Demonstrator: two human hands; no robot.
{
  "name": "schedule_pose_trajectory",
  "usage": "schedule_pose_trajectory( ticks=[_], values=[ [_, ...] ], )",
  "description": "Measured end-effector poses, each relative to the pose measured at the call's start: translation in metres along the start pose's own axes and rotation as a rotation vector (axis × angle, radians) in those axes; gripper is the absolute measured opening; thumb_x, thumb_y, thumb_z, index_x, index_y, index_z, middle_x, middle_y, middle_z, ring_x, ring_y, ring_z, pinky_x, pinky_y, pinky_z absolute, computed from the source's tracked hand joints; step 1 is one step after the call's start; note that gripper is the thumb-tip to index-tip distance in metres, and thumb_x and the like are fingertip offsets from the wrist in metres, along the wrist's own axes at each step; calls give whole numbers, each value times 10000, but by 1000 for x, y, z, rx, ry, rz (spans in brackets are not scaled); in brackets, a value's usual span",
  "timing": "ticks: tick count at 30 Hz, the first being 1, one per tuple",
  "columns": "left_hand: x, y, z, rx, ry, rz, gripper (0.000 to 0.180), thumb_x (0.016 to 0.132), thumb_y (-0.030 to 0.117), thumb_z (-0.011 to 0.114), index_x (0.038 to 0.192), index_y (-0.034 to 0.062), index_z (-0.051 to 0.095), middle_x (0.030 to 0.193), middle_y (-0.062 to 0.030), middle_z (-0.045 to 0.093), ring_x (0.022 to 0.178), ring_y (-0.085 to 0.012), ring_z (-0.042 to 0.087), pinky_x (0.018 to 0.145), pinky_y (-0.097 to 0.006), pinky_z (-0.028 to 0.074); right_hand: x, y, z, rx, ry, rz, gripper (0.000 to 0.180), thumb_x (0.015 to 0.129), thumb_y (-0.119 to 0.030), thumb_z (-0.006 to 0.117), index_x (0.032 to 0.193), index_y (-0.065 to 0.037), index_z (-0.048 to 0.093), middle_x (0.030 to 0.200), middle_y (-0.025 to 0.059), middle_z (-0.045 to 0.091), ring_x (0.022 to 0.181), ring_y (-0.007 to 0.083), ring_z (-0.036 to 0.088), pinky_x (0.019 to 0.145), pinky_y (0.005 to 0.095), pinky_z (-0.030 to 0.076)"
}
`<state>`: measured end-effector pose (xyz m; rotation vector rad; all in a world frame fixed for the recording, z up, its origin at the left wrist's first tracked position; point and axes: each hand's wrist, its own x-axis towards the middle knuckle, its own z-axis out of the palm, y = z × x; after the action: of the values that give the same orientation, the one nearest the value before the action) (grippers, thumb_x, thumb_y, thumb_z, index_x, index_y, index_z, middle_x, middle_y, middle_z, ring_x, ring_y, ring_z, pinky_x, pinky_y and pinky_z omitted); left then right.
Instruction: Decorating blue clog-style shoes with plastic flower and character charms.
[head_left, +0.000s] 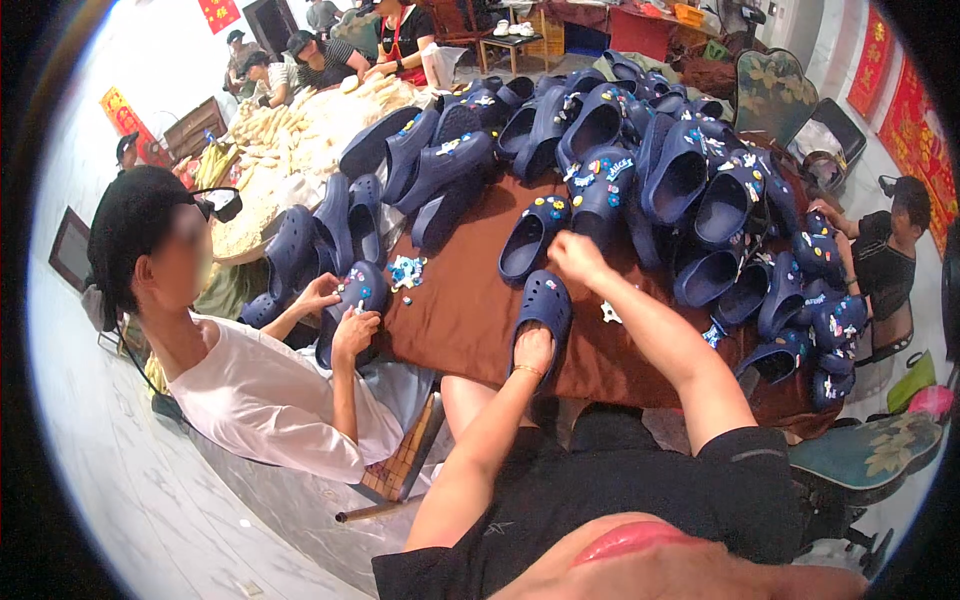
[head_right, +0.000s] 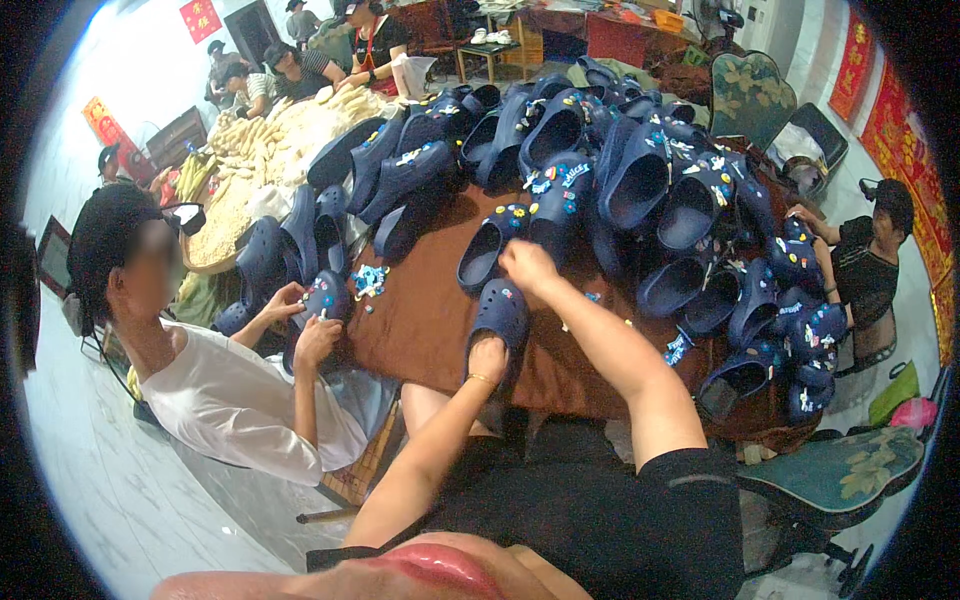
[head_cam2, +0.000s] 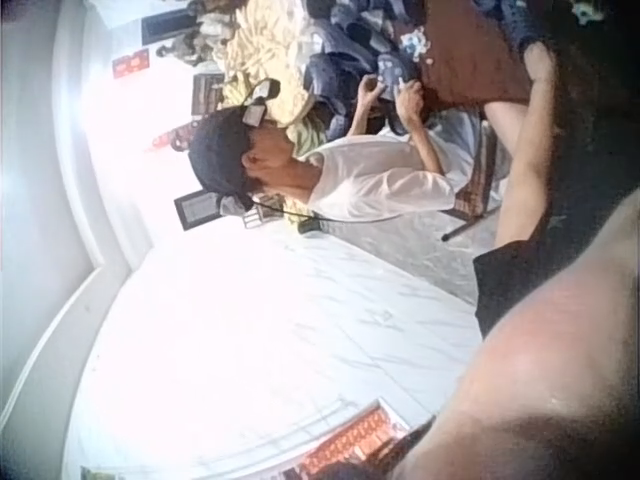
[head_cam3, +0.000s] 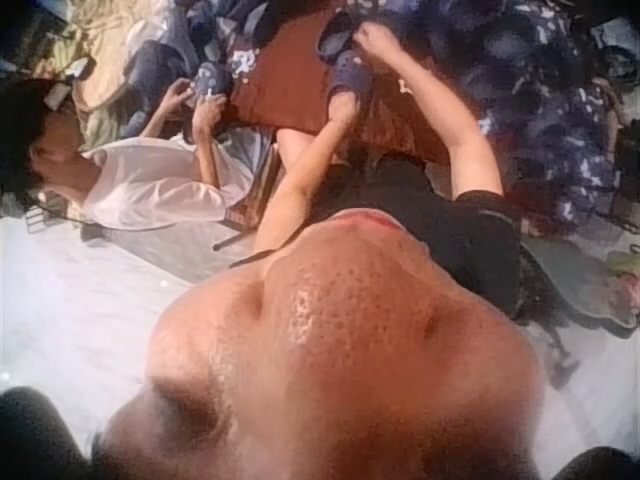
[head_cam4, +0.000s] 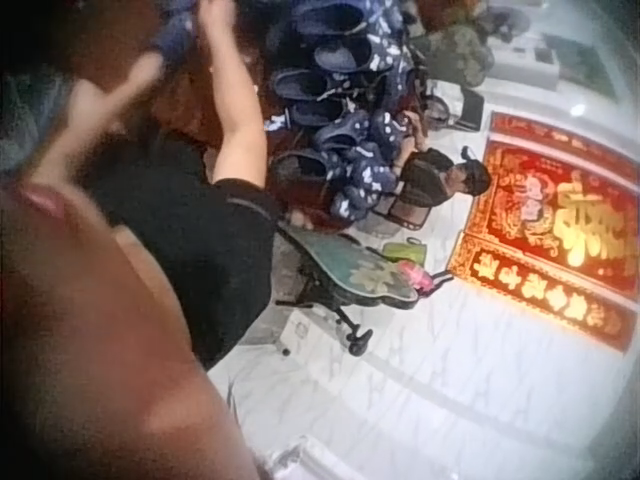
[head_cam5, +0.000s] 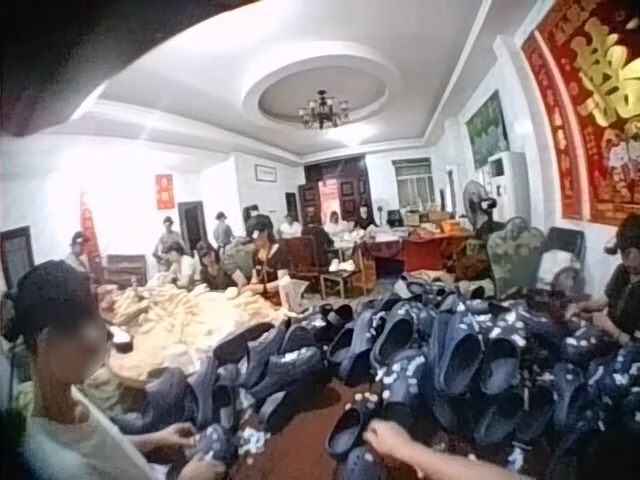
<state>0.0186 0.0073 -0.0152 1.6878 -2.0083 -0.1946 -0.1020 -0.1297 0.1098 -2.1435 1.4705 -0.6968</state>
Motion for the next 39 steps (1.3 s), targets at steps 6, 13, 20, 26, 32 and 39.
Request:
schedule_pose_trajectory(
  ticks=[6,13,20,26,32,39],
  values=[
    [-5,1,-5,-5,-40,-55,164,726,171,534,681,20,577,696,-199,598,670,-335,595,653,-435,477,32,-83,-122,-213,806,-610,525,765,-194,573,1236,-46,395,1212,160,447,1111,307,420,930,391,314],
    [-2,4,-1,15,-23,-29,178,730,175,525,657,23,582,681,-196,598,656,-332,598,643,-430,483,79,-95,-214,-583,954,-485,482,763,-214,584,1195,-56,439,1093,128,539,982,316,493,871,391,362],
    [0,2,-14,29,-48,-46,176,726,177,526,675,29,607,694,-187,606,662,-326,601,646,-419,487,52,-143,-211,-545,903,-865,287,753,-197,592,993,-59,518,916,103,586,866,302,525,784,384,385],
    [1,8,-7,-3,-74,-70,173,726,164,510,663,28,596,696,-193,603,674,-324,601,657,-420,485,-33,-82,-105,-381,329,-971,312,652,-95,607,957,-67,547,785,98,540,780,271,534,688,380,422],
    [-5,2,-2,-39,-22,-48,179,722,176,529,656,22,590,694,-193,600,681,-330,599,670,-425,481,-85,51,-23,-635,-130,-245,165,719,-135,560,864,-60,579,914,124,544,888,297,530,765,396,443],
    [-2,-3,1,3,7,-3,183,720,189,549,655,21,579,704,-184,599,698,-328,594,671,-422,478,-105,104,-3,-692,-138,61,219,728,-105,531,936,-48,568,989,132,527,946,308,508,796,403,436]
  ],
)
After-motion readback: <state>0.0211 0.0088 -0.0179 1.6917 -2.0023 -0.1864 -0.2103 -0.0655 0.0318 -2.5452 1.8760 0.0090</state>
